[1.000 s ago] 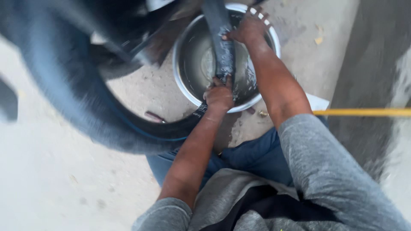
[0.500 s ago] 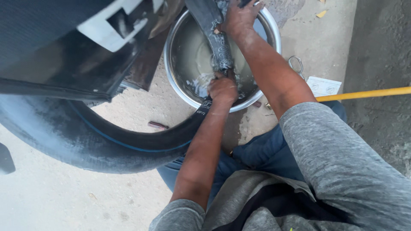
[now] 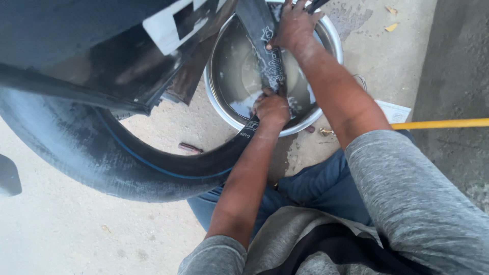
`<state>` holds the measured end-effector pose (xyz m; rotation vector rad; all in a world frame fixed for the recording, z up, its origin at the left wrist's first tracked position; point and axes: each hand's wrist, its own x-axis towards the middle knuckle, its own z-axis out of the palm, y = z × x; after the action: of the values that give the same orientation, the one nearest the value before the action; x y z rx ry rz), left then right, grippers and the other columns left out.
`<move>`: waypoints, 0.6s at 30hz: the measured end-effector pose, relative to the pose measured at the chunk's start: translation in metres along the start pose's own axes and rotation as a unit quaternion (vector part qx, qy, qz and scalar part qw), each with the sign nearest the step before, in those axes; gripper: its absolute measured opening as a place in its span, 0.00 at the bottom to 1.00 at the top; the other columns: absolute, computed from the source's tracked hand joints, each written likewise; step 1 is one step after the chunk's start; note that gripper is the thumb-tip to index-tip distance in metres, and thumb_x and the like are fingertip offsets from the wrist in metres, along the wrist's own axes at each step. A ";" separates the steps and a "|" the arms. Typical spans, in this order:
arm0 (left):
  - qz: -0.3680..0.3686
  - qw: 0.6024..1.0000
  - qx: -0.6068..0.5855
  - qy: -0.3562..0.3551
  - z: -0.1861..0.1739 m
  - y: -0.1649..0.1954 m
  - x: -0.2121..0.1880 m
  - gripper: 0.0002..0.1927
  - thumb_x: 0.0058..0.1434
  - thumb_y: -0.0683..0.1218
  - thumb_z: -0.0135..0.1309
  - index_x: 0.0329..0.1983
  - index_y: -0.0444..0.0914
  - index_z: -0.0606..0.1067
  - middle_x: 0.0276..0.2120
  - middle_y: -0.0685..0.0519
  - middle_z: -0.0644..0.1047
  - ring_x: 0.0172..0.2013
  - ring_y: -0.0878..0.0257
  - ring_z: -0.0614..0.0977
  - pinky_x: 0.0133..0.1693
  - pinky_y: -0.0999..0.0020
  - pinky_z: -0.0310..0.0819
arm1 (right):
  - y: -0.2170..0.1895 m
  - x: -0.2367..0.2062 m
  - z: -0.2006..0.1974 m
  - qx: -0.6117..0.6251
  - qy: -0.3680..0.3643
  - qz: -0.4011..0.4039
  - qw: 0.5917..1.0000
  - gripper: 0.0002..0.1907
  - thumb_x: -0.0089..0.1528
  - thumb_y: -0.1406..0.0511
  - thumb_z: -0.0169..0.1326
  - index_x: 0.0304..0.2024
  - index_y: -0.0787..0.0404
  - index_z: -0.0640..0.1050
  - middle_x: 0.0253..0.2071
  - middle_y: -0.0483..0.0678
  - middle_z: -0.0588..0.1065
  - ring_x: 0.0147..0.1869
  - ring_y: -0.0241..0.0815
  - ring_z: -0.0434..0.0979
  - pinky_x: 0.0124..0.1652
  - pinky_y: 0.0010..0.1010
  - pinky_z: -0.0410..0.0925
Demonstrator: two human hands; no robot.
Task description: The person removes a motorcycle tire from the wheel, places a metal bowl of water on the ground, and submerges the tire to check for air leaks by observing bubbles. The person then removes the tire from the water and reattaches it to the motorcycle wheel.
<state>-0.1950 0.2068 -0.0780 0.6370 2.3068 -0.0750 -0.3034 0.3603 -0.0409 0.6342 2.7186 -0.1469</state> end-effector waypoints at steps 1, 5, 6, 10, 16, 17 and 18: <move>0.004 1.000 0.002 0.012 0.000 0.000 0.000 0.35 0.67 0.51 0.49 0.77 0.48 0.54 0.69 0.27 0.55 0.59 0.28 0.70 0.46 0.28 0.73 | -0.003 0.003 0.003 0.006 0.002 0.022 1.000 0.75 0.43 0.35 0.70 0.74 0.69 0.48 0.74 0.67 0.51 0.76 0.69 0.50 0.61 0.77 0.54; 0.009 0.999 -0.027 0.019 0.002 -0.004 -0.002 0.41 0.61 0.49 0.52 0.77 0.51 0.53 0.67 0.29 0.59 0.59 0.30 0.72 0.51 0.36 0.73 | -0.014 0.009 0.011 0.044 0.036 0.056 0.997 0.76 0.41 0.40 0.73 0.76 0.70 0.47 0.75 0.68 0.51 0.77 0.80 0.46 0.59 0.66 0.63; 0.009 0.999 -0.028 0.024 0.003 -0.004 -0.002 0.40 0.63 0.49 0.50 0.78 0.51 0.52 0.66 0.29 0.60 0.59 0.29 0.72 0.51 0.35 0.73 | -0.015 0.011 0.012 0.057 0.059 0.050 0.995 0.76 0.41 0.42 0.73 0.76 0.72 0.48 0.76 0.67 0.51 0.78 0.83 0.45 0.56 0.63 0.67; 0.002 1.000 -0.017 0.026 -0.001 -0.005 0.004 0.35 0.67 0.48 0.47 0.77 0.50 0.54 0.69 0.28 0.56 0.60 0.26 0.70 0.48 0.32 0.74 | -0.016 0.016 0.011 0.007 0.078 0.048 0.996 0.79 0.38 0.39 0.74 0.75 0.71 0.47 0.74 0.67 0.50 0.75 0.80 0.45 0.65 0.63 0.57; -0.004 1.000 -0.019 -0.004 -0.008 -0.002 0.001 0.40 0.64 0.49 0.50 0.79 0.52 0.50 0.69 0.28 0.54 0.60 0.29 0.70 0.49 0.33 0.73 | -0.011 0.014 0.010 -0.085 0.073 0.000 0.994 0.77 0.40 0.34 0.69 0.74 0.75 0.52 0.74 0.67 0.55 0.76 0.73 0.49 0.67 0.62 0.51; -0.004 1.000 -0.011 -0.012 -0.009 -0.002 0.001 0.40 0.64 0.49 0.50 0.78 0.52 0.50 0.70 0.28 0.53 0.60 0.30 0.70 0.49 0.33 0.73 | -0.010 0.014 0.011 -0.106 0.077 -0.016 0.991 0.75 0.41 0.34 0.68 0.73 0.75 0.54 0.75 0.65 0.55 0.77 0.69 0.49 0.68 0.65 0.49; -0.004 1.000 -0.003 -0.020 -0.009 -0.001 0.000 0.40 0.63 0.50 0.51 0.78 0.52 0.50 0.70 0.28 0.52 0.61 0.31 0.70 0.49 0.34 0.73 | -0.009 0.015 0.012 -0.127 0.081 -0.033 0.988 0.73 0.42 0.33 0.67 0.73 0.75 0.56 0.75 0.64 0.56 0.78 0.65 0.49 0.68 0.67 0.47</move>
<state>-0.2013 0.2081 -0.0715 0.6178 2.2710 -0.0851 -0.3163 0.3562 -0.0568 0.5011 2.8478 0.2423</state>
